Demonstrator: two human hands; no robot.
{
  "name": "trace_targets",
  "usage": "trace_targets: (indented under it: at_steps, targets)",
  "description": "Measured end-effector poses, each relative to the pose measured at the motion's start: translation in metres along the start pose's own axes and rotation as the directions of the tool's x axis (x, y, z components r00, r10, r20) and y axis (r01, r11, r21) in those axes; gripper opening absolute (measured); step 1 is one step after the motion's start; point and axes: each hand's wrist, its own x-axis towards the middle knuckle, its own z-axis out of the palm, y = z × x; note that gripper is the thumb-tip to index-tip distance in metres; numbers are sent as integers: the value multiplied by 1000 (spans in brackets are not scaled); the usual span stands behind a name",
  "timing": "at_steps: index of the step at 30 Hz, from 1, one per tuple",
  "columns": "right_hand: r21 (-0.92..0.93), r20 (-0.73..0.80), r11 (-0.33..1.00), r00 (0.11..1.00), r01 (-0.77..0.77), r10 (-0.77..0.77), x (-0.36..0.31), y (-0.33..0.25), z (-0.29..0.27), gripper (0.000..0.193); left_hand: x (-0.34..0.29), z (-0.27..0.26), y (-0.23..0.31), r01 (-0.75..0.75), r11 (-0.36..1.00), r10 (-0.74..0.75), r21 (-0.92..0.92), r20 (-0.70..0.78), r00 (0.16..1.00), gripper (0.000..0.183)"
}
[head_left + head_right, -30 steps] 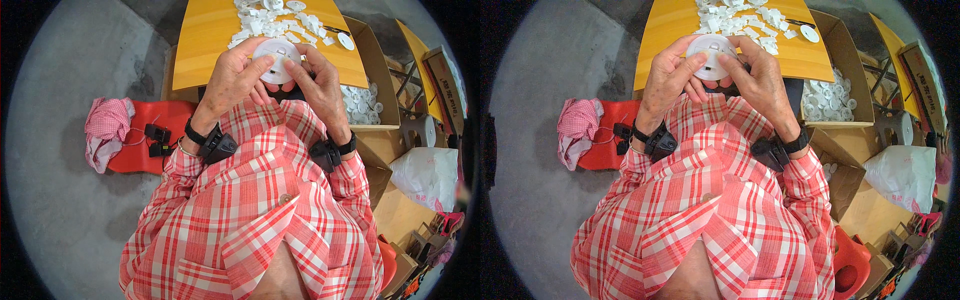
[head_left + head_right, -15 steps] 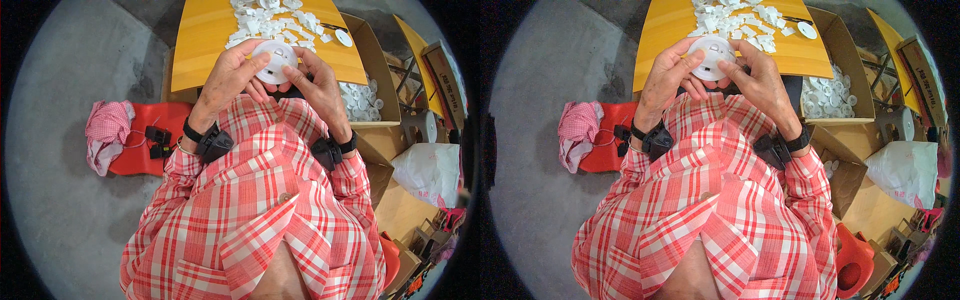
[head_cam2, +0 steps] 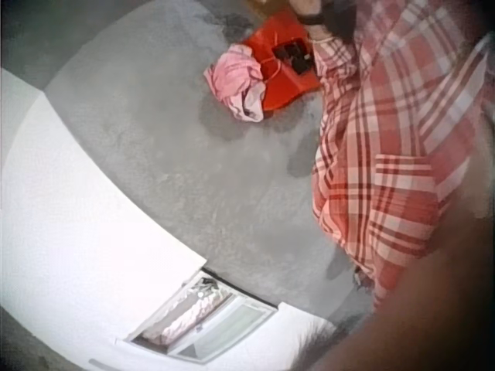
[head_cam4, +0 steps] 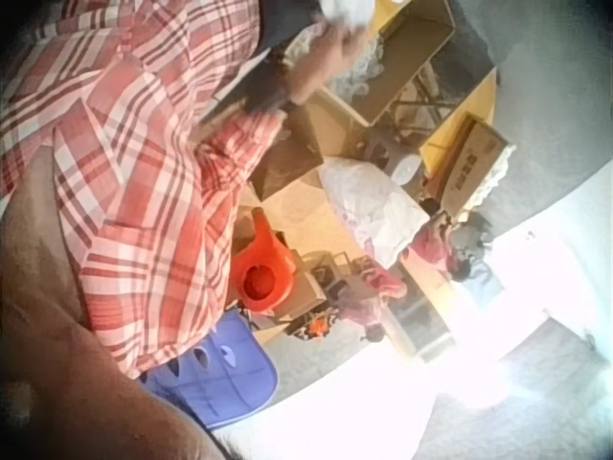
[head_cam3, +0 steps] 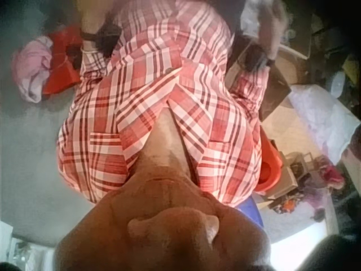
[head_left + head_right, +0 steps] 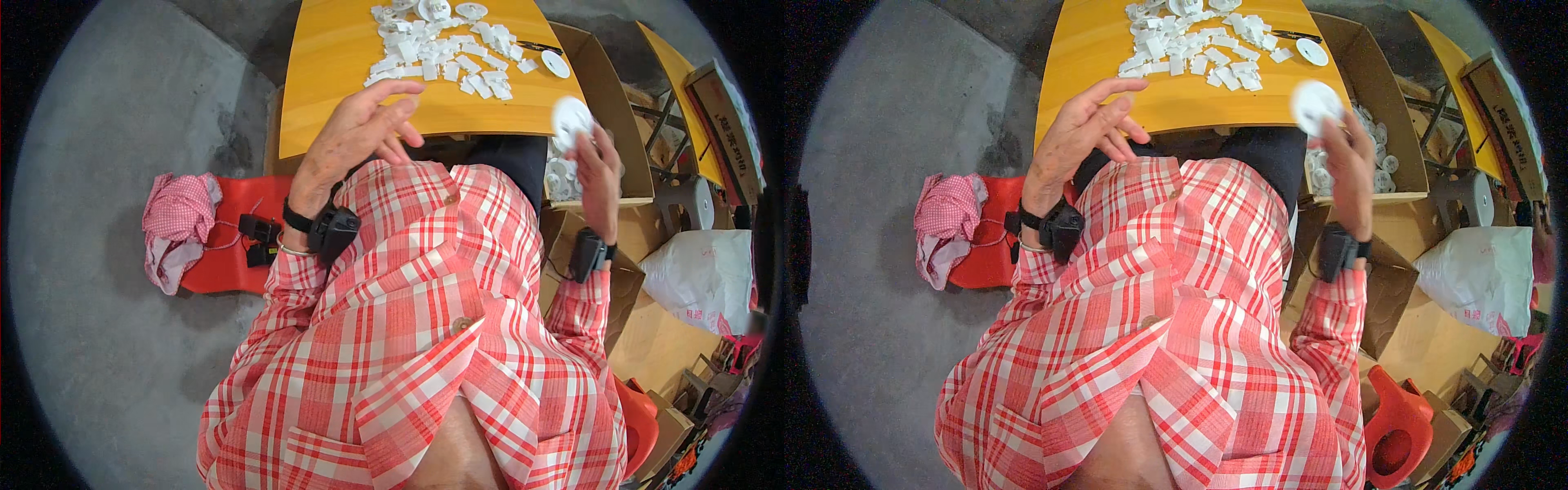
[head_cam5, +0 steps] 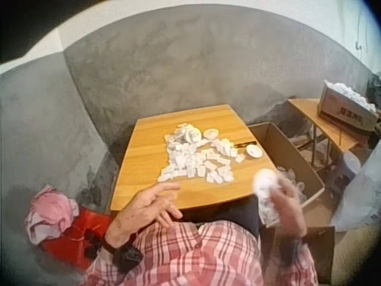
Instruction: The person is manually assembling small plastic parts by inserting thin white strips into circular plastic bases.
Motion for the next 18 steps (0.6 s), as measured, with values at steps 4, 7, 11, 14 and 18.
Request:
trace_targets:
  at_steps: [4,7,11,14,18]
  targets:
    - [71,-303,979,931,-189,202,1,90,-119,23,-6,-17,-13,77,988,-63,135,-110,992,40]
    - [230,-374,883,800,-410,469,-46,191,-218,26,0,-24,-23,173,967,-148,185,-143,979,39]
    - [520,-585,841,654,-151,480,-114,242,-175,28,1,-30,-36,210,960,-183,187,-155,971,39]
    - [582,-648,813,595,-17,476,-135,253,-155,29,2,-28,-37,241,947,-212,213,-153,965,40]
    - [575,-632,816,603,-55,486,-147,270,-133,29,1,-30,-41,206,955,-188,216,-101,977,39]
